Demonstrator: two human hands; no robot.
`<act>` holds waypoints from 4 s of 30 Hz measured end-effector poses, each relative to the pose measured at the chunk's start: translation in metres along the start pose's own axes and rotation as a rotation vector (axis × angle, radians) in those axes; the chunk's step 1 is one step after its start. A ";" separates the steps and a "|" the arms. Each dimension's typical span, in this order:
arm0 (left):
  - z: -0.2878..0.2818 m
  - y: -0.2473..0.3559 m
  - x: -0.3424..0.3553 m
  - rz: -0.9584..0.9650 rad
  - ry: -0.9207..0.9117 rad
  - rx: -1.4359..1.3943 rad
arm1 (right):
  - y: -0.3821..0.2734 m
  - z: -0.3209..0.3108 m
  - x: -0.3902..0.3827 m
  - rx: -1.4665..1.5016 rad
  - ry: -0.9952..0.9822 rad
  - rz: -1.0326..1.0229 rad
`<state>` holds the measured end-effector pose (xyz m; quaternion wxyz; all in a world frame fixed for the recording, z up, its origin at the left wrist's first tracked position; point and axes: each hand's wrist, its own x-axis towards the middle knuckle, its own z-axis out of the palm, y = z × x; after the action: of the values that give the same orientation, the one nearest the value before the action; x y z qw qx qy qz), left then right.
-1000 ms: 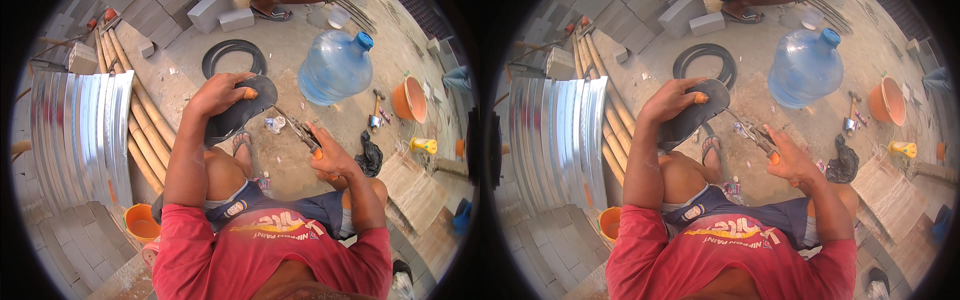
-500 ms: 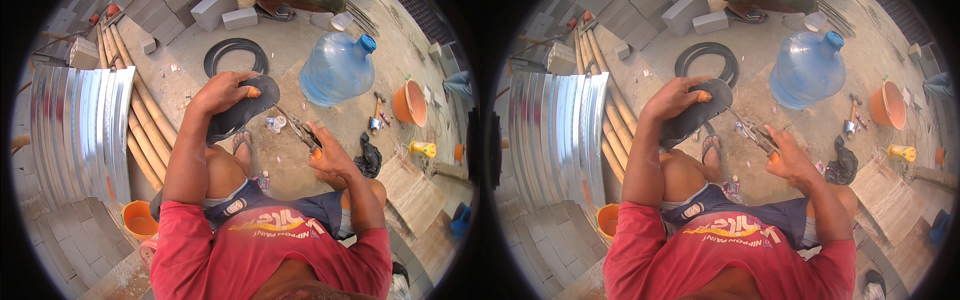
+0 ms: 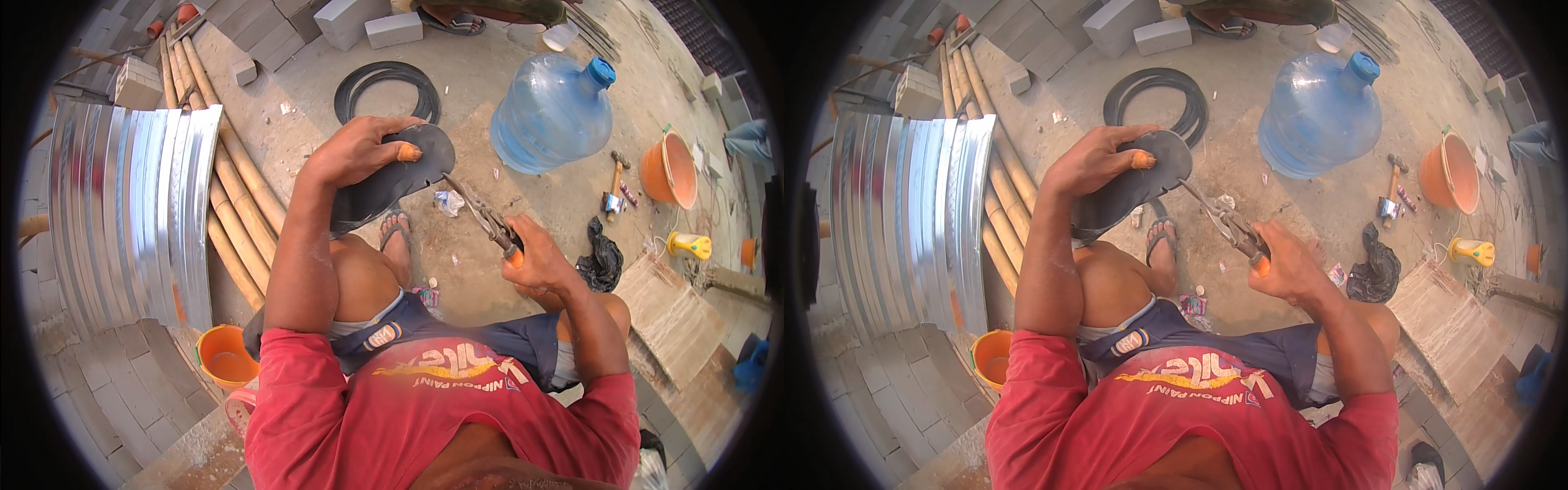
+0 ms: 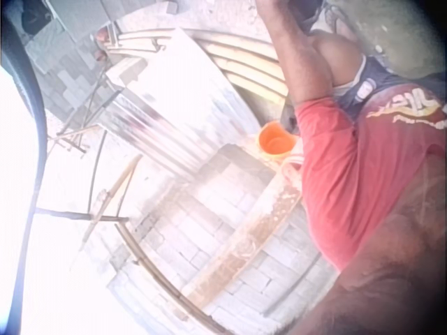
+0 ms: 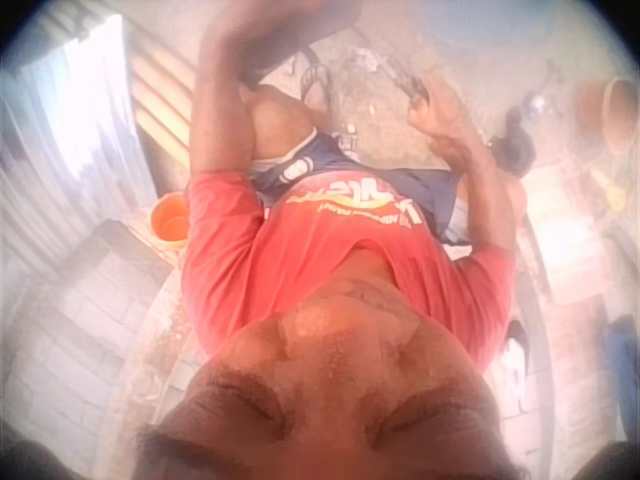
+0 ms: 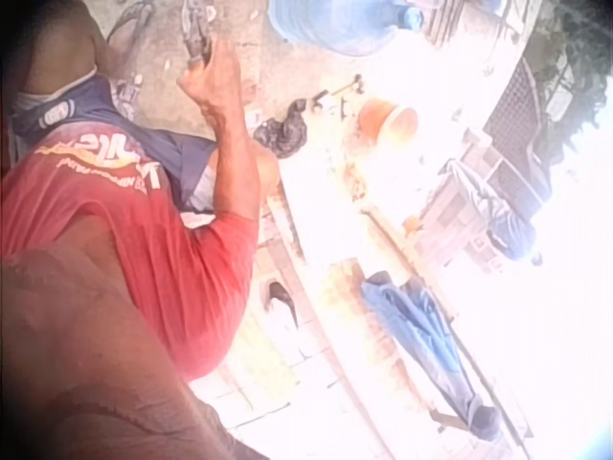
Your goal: The person uses pliers to cut and remove the strap from a black flip-flop. They then pick up a coiled rubber strip and begin to separate it into smaller pieces.
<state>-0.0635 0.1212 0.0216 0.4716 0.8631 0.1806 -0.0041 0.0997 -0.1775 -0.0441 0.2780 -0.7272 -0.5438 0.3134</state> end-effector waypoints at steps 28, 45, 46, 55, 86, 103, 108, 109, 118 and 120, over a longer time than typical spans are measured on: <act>-0.010 -0.002 -0.011 -0.134 -0.082 -0.133 | -0.003 -0.012 0.000 0.164 -0.251 0.058; 0.006 0.010 -0.001 -0.078 0.326 0.013 | -0.011 0.012 0.014 0.207 0.068 0.064; 0.006 0.011 0.000 -0.082 0.333 0.009 | -0.010 0.013 0.014 0.186 0.088 0.055; 0.016 0.019 0.000 -0.067 0.447 0.019 | -0.010 0.021 0.018 0.083 0.237 0.001; 0.020 0.015 -0.004 -0.047 0.430 -0.217 | -0.027 -0.001 0.018 -0.272 0.340 -0.148; 0.022 0.017 -0.011 0.026 0.427 -0.326 | -0.004 0.000 0.011 -0.159 0.329 -0.091; 0.025 0.019 -0.008 0.010 0.373 -0.490 | -0.016 0.002 0.009 0.082 0.283 -0.073; 0.025 0.020 -0.009 -0.010 0.353 -0.513 | -0.017 0.001 0.009 0.123 0.265 -0.031; 0.028 0.013 -0.005 -0.084 0.270 -0.731 | 0.001 -0.011 0.008 0.446 -0.090 0.193; 0.030 0.007 -0.001 -0.102 0.245 -0.749 | 0.006 -0.007 0.007 0.687 -0.105 0.146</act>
<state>-0.0571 0.0925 0.0110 0.7280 0.6152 0.2671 0.1418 0.1106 -0.1728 -0.0453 0.4548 -0.6113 -0.3667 0.5339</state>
